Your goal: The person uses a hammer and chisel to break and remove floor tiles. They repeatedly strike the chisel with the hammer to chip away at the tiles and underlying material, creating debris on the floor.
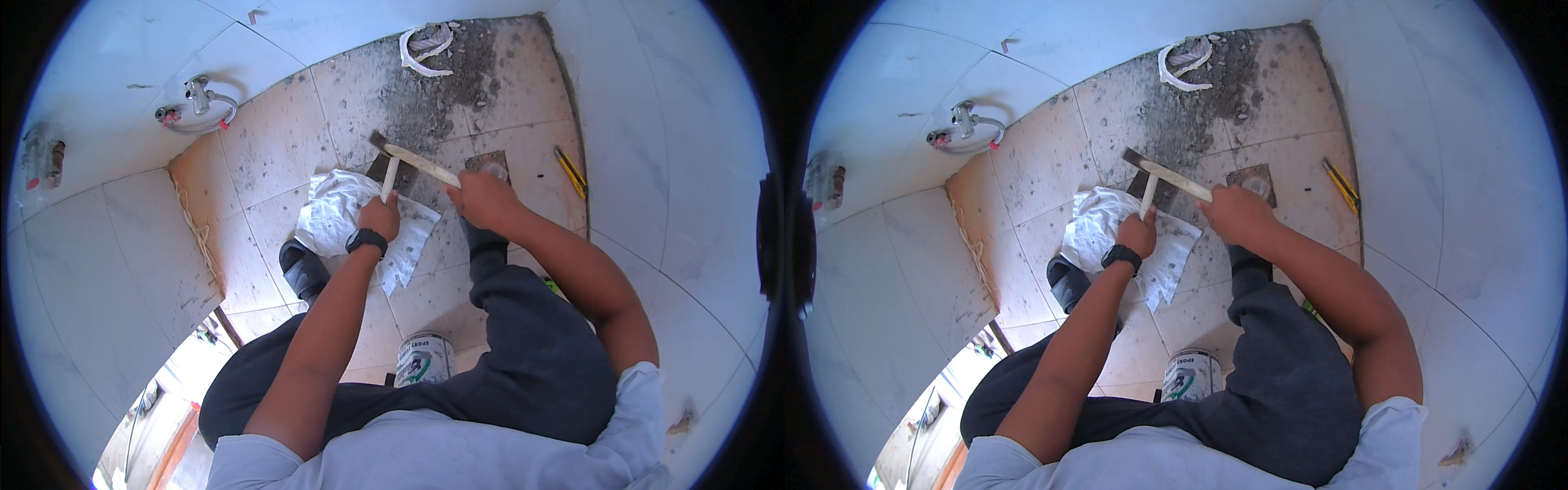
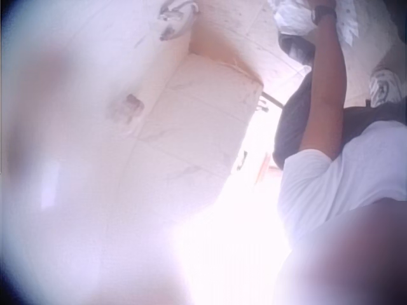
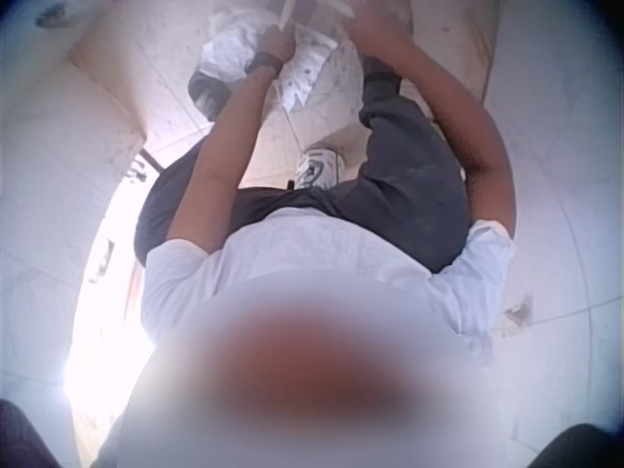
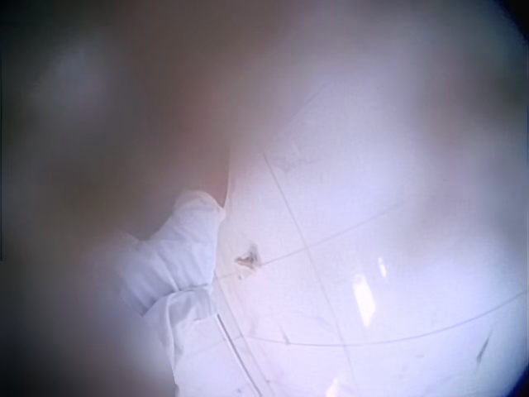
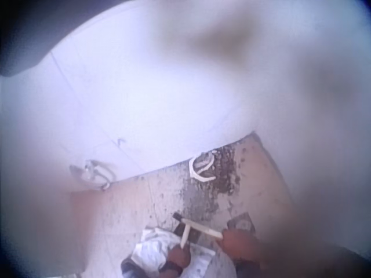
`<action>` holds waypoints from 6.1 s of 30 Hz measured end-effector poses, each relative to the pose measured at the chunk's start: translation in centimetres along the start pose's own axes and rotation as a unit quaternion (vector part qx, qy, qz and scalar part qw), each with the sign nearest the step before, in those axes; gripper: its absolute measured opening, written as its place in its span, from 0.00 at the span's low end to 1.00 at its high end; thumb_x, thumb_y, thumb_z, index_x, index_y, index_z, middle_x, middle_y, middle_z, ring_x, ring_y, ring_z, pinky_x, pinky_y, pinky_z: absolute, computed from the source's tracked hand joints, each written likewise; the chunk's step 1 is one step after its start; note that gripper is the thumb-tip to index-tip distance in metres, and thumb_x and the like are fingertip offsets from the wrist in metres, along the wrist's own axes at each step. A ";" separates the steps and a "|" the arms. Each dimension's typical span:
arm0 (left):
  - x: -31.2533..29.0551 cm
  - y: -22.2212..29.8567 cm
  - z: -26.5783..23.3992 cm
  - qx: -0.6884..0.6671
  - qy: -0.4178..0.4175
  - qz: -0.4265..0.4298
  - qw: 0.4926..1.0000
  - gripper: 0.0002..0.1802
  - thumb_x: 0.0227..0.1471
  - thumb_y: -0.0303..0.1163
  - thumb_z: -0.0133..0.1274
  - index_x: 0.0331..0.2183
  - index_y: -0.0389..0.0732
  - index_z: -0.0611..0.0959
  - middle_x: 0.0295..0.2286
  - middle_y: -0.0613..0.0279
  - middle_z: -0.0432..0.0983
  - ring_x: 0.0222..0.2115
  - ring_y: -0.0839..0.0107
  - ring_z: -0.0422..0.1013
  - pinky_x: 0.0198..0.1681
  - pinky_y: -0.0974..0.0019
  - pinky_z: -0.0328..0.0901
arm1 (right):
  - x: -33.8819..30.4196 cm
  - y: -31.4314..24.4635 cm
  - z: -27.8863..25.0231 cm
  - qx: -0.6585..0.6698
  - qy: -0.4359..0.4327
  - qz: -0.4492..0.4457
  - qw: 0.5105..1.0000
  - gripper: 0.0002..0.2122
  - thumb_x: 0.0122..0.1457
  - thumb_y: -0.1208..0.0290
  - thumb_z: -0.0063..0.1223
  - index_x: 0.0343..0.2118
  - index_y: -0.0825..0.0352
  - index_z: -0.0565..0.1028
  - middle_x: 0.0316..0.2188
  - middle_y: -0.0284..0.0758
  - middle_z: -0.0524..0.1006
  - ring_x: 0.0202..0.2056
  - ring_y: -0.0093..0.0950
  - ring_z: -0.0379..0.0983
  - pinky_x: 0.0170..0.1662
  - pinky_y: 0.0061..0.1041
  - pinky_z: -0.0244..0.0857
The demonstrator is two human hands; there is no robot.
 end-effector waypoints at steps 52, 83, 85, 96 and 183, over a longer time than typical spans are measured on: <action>-1.0 0.7 0.2 -0.004 0.012 -0.006 1.000 0.38 0.66 0.59 0.40 0.37 0.27 0.82 0.36 0.27 0.79 0.41 0.32 0.75 0.47 0.41 0.69 | -0.3 1.4 0.7 0.064 0.087 -0.059 0.992 0.23 0.69 0.50 0.46 0.35 0.72 0.76 0.26 0.52 0.80 0.31 0.53 0.79 0.38 0.50 0.72; 0.1 -0.1 0.4 0.012 0.006 0.010 1.000 0.40 0.66 0.60 0.39 0.37 0.26 0.83 0.35 0.27 0.79 0.41 0.33 0.76 0.47 0.41 0.69 | 0.1 1.4 1.6 0.017 0.051 -0.020 0.998 0.22 0.69 0.51 0.46 0.36 0.71 0.77 0.28 0.52 0.80 0.33 0.52 0.80 0.38 0.48 0.74; 0.0 -0.2 0.4 0.019 0.008 0.008 1.000 0.40 0.66 0.60 0.39 0.37 0.27 0.83 0.35 0.28 0.79 0.41 0.33 0.76 0.47 0.42 0.69 | -0.2 1.3 1.9 0.054 0.051 -0.028 0.997 0.23 0.69 0.51 0.47 0.37 0.72 0.78 0.30 0.52 0.81 0.34 0.51 0.80 0.39 0.48 0.74; -1.2 -0.7 -0.2 -0.002 -0.008 -0.006 1.000 0.38 0.66 0.59 0.40 0.38 0.28 0.82 0.37 0.29 0.79 0.42 0.34 0.76 0.48 0.41 0.69 | -0.6 2.0 1.1 0.061 0.039 -0.023 0.997 0.25 0.70 0.51 0.46 0.32 0.73 0.76 0.26 0.54 0.78 0.33 0.53 0.78 0.37 0.47 0.70; -2.2 -0.3 1.7 -0.036 0.030 -0.022 0.999 0.36 0.66 0.60 0.41 0.37 0.31 0.81 0.34 0.31 0.80 0.40 0.34 0.76 0.45 0.40 0.68 | -1.5 5.6 3.2 0.045 0.065 -0.038 0.996 0.24 0.69 0.49 0.47 0.34 0.72 0.73 0.25 0.53 0.79 0.31 0.55 0.78 0.36 0.50 0.72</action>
Point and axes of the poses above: each hand's wrist, its own x-axis towards the middle knuckle, its own z-axis out of the palm, y = z × x, the point moved 3 cm from there along x, towards the middle knuckle
